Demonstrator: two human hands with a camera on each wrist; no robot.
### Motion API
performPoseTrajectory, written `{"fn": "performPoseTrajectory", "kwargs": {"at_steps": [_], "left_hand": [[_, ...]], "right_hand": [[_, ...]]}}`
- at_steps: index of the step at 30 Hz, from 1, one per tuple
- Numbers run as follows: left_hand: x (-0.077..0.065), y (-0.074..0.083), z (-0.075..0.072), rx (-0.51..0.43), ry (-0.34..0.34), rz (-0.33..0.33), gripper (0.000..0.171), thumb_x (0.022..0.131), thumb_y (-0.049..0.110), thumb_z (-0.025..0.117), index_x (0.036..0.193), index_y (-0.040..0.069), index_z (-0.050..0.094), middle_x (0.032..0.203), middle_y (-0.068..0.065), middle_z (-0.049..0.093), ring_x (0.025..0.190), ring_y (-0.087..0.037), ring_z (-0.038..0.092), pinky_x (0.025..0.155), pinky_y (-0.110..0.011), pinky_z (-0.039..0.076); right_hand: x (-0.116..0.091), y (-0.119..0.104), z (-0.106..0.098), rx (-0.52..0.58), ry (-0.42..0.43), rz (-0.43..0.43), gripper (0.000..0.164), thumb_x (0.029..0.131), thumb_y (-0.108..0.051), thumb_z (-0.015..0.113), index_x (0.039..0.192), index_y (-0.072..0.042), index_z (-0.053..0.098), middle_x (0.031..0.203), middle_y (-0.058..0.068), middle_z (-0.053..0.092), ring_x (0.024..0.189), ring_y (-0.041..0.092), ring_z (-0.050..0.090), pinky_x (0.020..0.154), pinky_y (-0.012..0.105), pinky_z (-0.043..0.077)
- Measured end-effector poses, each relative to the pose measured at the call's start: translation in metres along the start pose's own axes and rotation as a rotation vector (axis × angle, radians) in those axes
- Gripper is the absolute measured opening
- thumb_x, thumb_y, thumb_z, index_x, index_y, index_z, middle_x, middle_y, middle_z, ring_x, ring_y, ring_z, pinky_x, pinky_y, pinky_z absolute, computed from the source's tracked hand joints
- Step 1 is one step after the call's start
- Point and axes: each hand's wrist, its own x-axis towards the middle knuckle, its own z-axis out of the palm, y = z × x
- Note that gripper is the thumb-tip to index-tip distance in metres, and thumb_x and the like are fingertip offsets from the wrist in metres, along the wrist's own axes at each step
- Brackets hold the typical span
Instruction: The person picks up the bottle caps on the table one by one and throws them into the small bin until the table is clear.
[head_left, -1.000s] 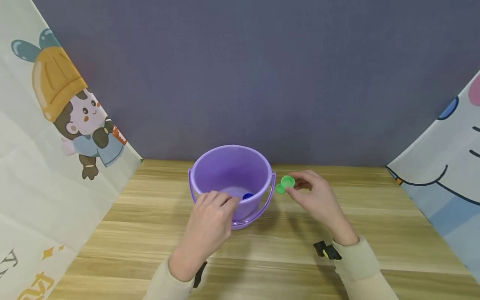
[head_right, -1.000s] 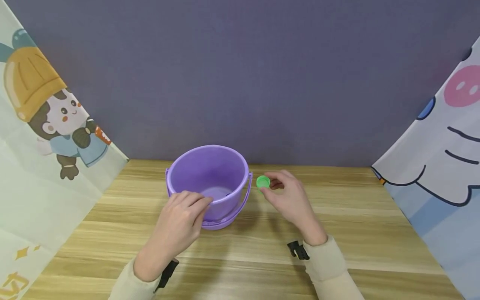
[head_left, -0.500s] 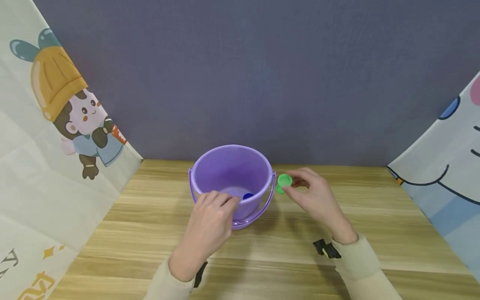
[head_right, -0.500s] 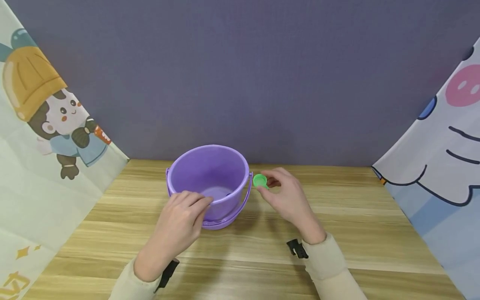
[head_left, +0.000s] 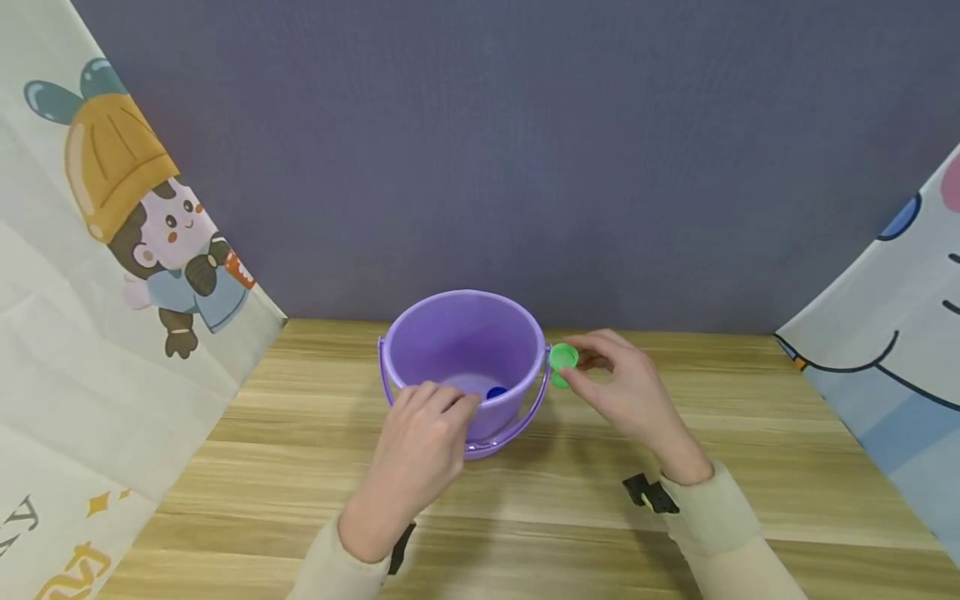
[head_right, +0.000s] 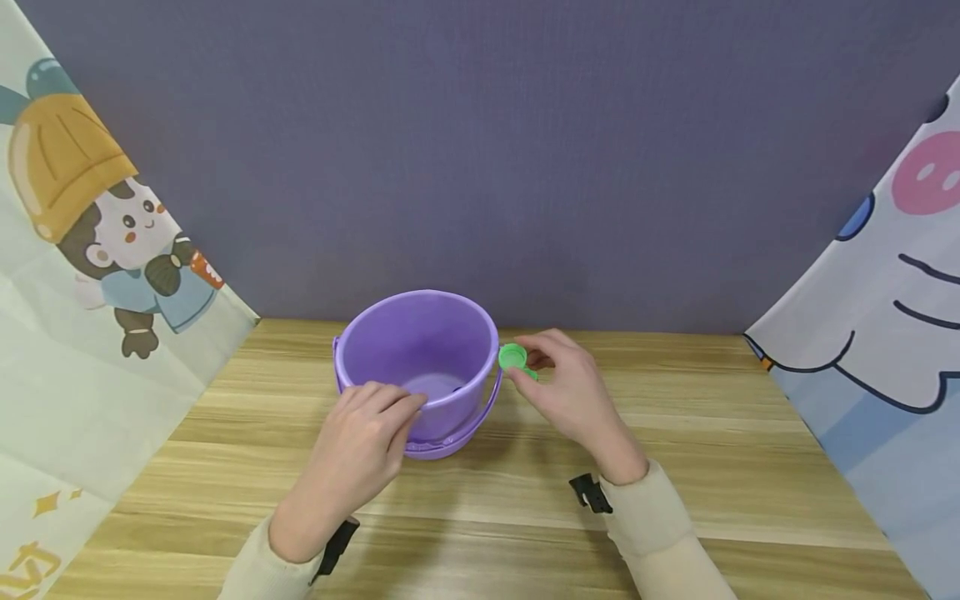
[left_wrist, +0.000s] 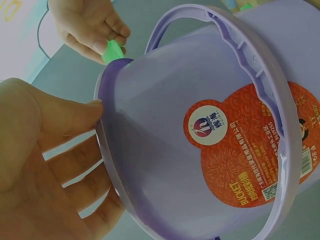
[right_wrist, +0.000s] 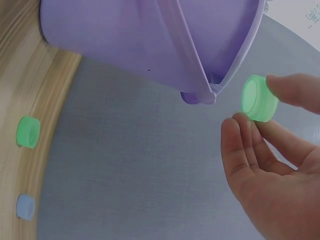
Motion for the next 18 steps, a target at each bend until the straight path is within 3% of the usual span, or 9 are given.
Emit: {"fn": "performPoseTrajectory", "kwargs": {"at_steps": [8,18], "left_hand": [[0.003,0.001,0.005,0.006,0.006,-0.002,0.022,0.085,0.005,0.064,0.103,0.009,0.076,0.092,-0.003,0.071,0.082,-0.024,0.063,0.076,-0.038,0.049],[0.006,0.003,0.011,0.018,0.009,-0.006,0.021,0.086,0.005,0.065,0.102,0.009,0.076,0.092,-0.003,0.071,0.082,-0.024,0.063,0.076,-0.038,0.049]], "right_hand": [[0.007,0.000,0.002,0.007,-0.004,-0.028,0.035,0.084,-0.006,0.081,0.117,0.001,0.071,0.111,0.008,0.069,0.093,0.019,0.067,0.087,0.028,0.056],[0.017,-0.001,0.003,0.009,-0.016,-0.036,0.036,0.085,-0.007,0.080,0.119,0.000,0.071,0.111,0.007,0.068,0.093,0.019,0.066,0.088,0.034,0.057]]}}
